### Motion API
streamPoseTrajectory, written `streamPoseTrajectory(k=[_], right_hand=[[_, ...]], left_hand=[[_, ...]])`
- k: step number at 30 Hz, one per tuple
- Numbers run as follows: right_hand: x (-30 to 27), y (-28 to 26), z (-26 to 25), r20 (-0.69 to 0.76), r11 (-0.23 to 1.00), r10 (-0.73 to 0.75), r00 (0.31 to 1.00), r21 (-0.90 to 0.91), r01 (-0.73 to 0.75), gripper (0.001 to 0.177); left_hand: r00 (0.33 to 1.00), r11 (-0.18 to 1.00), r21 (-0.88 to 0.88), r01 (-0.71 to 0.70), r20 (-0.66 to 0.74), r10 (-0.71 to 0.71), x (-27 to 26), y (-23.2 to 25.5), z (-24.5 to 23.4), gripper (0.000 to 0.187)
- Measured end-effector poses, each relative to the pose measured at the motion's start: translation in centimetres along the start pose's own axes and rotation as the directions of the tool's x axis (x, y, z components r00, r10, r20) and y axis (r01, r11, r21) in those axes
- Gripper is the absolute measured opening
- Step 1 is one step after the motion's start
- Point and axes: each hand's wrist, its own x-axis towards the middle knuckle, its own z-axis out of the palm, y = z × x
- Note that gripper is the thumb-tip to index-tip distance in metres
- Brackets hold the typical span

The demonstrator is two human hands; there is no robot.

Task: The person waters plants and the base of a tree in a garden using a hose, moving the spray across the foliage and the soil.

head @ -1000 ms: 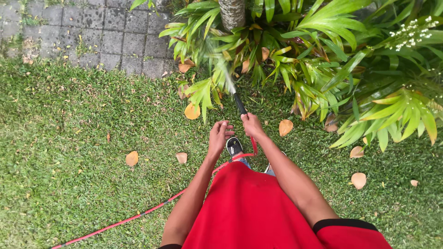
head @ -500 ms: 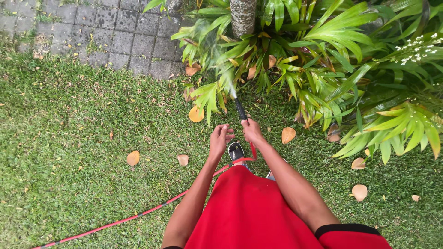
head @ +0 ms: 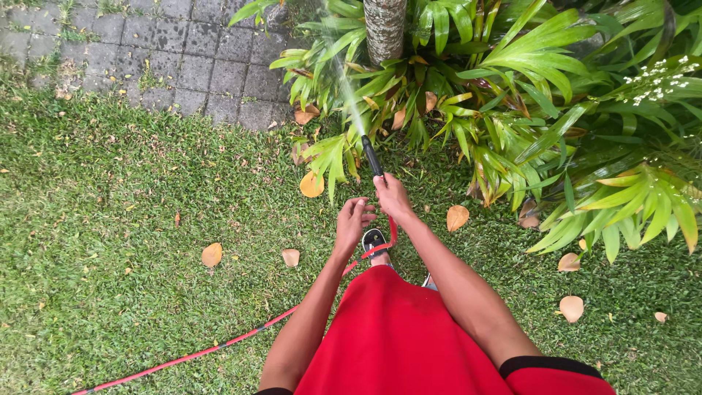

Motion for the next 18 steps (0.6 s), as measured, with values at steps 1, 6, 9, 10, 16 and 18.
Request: streamPoseTrajectory(k=[1, 6, 9, 10, 16, 18], right_hand=[[0.0, -0.2, 0.1, -0.001, 0.999, 0.021, 1.000, -0.039, -0.021, 0.023], [0.6, 2.0, -0.2, 0.003, 0.999, 0.029, 1.000, -0.031, -0.029, 0.024], [0.4, 4.9, -1.8, 0.019, 0.996, 0.090, 0.996, 0.011, -0.090, 0.017], [0.3, 6.1, -2.5, 0.036, 0.986, 0.155, 0.987, 0.064, -0.157, 0.013], [1.1, 13.1, -9.0, -0.143, 0.957, 0.211, 0.967, 0.230, -0.175, 0.023], [1.2, 13.7, -11.0, -0.219, 0.946, 0.224, 0.950, 0.285, -0.157, 0.026]], left_hand=[[1.000, 1.000, 0.000, -0.002, 0.000, 0.002, 0.0, -0.1, -0.1, 0.035], [1.000, 1.000, 0.000, 0.020, -0.021, -0.020, -0.1, -0.4, -0.8, 0.035], [0.999, 0.999, -0.024, 0.030, -0.013, -0.030, 0.3, -0.6, -0.7, 0.035], [0.999, 0.999, -0.020, 0.032, -0.006, -0.033, 0.3, -0.6, -0.7, 0.035], [0.999, 0.997, 0.058, 0.049, 0.019, -0.050, 0.4, 0.2, 0.6, 0.036], [0.998, 0.995, 0.090, 0.041, 0.053, -0.046, 0.5, 0.2, 1.1, 0.037]])
